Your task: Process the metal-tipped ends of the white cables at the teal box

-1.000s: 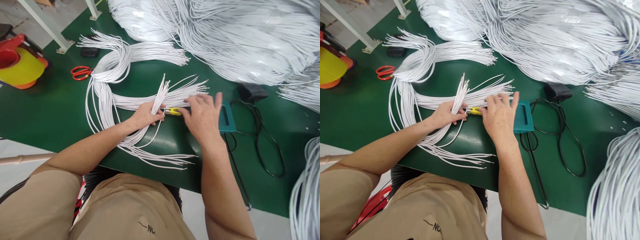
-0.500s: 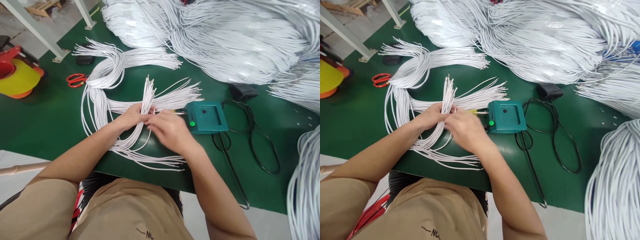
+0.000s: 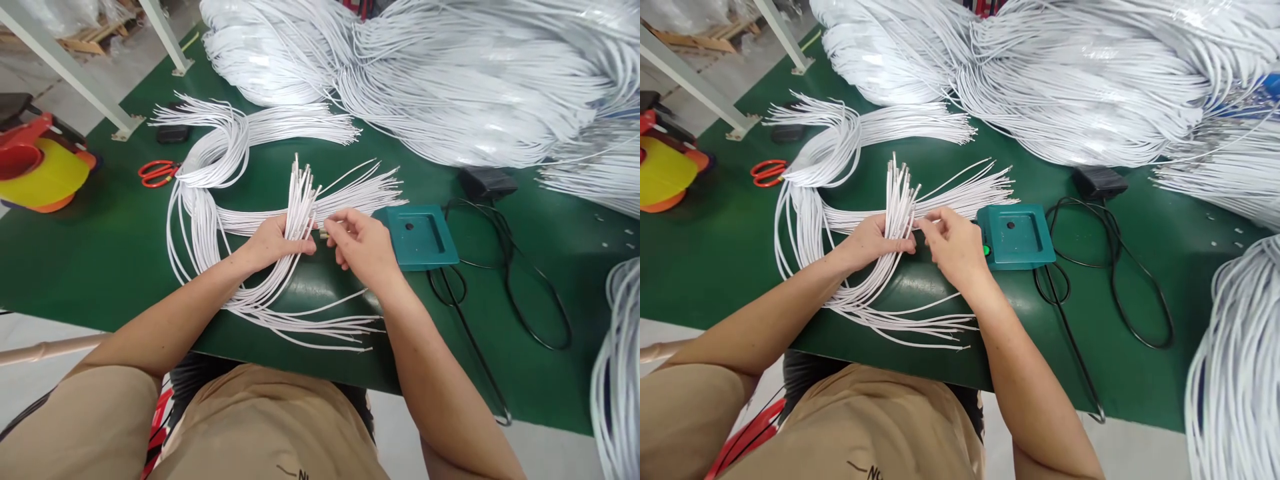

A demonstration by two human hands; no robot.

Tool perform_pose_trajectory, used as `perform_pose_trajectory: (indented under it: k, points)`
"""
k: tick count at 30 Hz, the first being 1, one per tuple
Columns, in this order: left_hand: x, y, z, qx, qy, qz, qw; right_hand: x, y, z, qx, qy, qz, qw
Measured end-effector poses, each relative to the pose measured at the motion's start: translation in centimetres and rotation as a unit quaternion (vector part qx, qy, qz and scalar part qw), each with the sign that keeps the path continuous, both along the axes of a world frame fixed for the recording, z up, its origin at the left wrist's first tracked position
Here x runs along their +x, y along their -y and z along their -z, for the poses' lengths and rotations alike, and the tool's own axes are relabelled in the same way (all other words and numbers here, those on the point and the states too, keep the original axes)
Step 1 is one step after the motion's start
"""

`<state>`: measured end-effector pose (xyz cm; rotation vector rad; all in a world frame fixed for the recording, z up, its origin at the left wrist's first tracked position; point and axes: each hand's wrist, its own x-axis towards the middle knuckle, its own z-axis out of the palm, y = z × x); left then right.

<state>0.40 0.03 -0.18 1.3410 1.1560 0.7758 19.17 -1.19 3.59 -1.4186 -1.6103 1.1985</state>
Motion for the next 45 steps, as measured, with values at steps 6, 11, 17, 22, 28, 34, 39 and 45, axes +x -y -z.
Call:
perform_pose_trajectory:
  k: [6, 11, 17, 22, 28, 34, 39, 45]
  points:
    - [0.9, 0.8, -0.4, -0.054, 0.052, 0.025, 0.997, -0.4, -1.0, 1.0, 0.003, -0.078, 0.006, 0.997]
    - [1.1, 0.5, -0.2, -0.063, 0.131, -0.039, 0.989, -0.7, -0.6, 0.8, -0.022, -0.118, 0.019, 0.993]
    - [1.4, 0.8, -0.4, -0.038, 0.105, -0.037, 0.993, -1.0, -0.5, 1.0, -0.018, -0.168, 0.035, 0.985]
    - [1.7, 1.1, -0.4, -0.039, 0.108, -0.061, 0.991, -1.1, -0.5, 1.3, -0.033, -0.19, 0.047, 0.98]
    - [1.7, 1.1, -0.5, -0.016, 0.075, -0.07, 0.995, -1.0, -0.7, 1.7, -0.081, -0.248, 0.029, 0.965]
    - [1.8, 1.3, -0.7, 0.004, 0.065, -0.053, 0.996, -1.0, -0.8, 1.6, -0.173, -0.329, 0.005, 0.928]
    - [2.4, 1.9, -1.2, 0.009, 0.039, -0.023, 0.999, -0.8, -0.9, 1.5, -0.185, -0.328, 0.006, 0.926]
    - [2.3, 1.8, -1.0, 0.027, 0.042, -0.052, 0.997, -0.5, -0.9, 1.8, -0.223, -0.348, -0.044, 0.91]
